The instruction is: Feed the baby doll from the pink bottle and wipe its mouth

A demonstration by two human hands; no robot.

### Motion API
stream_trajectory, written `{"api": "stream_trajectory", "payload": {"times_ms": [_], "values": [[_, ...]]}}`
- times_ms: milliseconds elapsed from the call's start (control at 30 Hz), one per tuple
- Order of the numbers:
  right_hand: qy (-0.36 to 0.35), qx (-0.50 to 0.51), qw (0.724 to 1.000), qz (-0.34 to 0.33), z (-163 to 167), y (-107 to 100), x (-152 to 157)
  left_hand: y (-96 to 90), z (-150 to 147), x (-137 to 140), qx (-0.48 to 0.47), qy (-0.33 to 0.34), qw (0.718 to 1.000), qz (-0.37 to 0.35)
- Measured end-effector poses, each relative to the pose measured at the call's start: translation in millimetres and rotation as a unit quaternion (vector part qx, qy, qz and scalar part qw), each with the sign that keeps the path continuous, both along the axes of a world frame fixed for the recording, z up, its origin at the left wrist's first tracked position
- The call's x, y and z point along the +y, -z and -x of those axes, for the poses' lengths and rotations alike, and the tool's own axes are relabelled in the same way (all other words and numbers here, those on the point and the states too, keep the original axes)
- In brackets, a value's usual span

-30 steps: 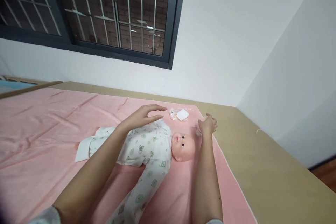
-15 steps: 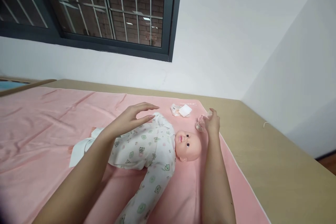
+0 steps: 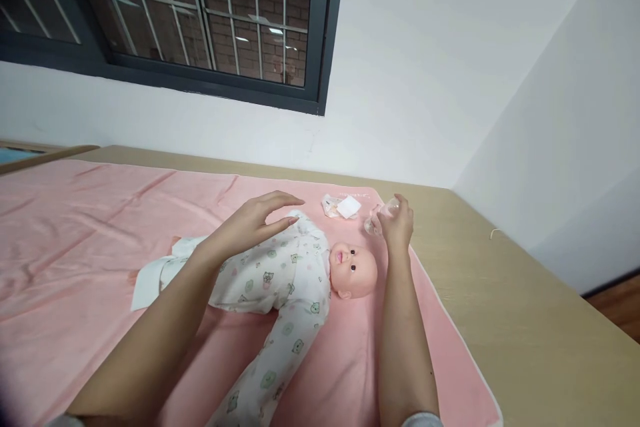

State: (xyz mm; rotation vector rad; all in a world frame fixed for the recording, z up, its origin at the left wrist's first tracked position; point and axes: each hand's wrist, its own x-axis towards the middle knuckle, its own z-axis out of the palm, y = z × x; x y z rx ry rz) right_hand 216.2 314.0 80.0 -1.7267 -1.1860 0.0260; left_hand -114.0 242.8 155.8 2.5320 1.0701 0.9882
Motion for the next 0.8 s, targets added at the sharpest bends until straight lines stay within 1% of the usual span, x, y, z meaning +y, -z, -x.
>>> {"api": "stream_trajectory", "payload": {"times_ms": [67, 167, 267, 367, 467, 533, 600, 667, 733, 800], "values": [[-0.035, 0.015, 0.997, -0.067, 9, -17, -8, 2.0, -3, 0, -0.011, -0.008, 1.0, -0.009], [-0.14, 0.076, 0.976, -0.149, 36, -43, -27, 6.3, -10, 0, -0.038, -0.017, 0.998, -0.036], [-0.254, 0.129, 0.939, -0.193, 75, -61, -51, 10.8, -20, -2, -0.059, -0.027, 0.995, -0.078], [-0.322, 0.143, 0.914, -0.201, 112, -69, -76, 14.0, -29, -5, -0.049, -0.051, 0.989, -0.133], [-0.35, 0.135, 0.906, -0.194, 138, -69, -93, 15.9, -34, -8, -0.02, -0.072, 0.979, -0.191], [-0.364, 0.129, 0.904, -0.182, 147, -66, -98, 16.8, -35, -8, -0.015, -0.092, 0.975, -0.203], [-0.385, 0.123, 0.9, -0.161, 152, -62, -99, 17.3, -33, -7, -0.016, -0.113, 0.976, -0.185], [-0.401, 0.121, 0.895, -0.152, 153, -61, -98, 17.2, -28, -4, -0.004, -0.119, 0.981, -0.154], [-0.394, 0.12, 0.895, -0.17, 149, -63, -96, 16.1, -19, 2, 0.011, -0.115, 0.986, -0.124], [-0.366, 0.115, 0.901, -0.203, 137, -68, -93, 14.3, -8, 10, 0.016, -0.122, 0.988, -0.099]]}}
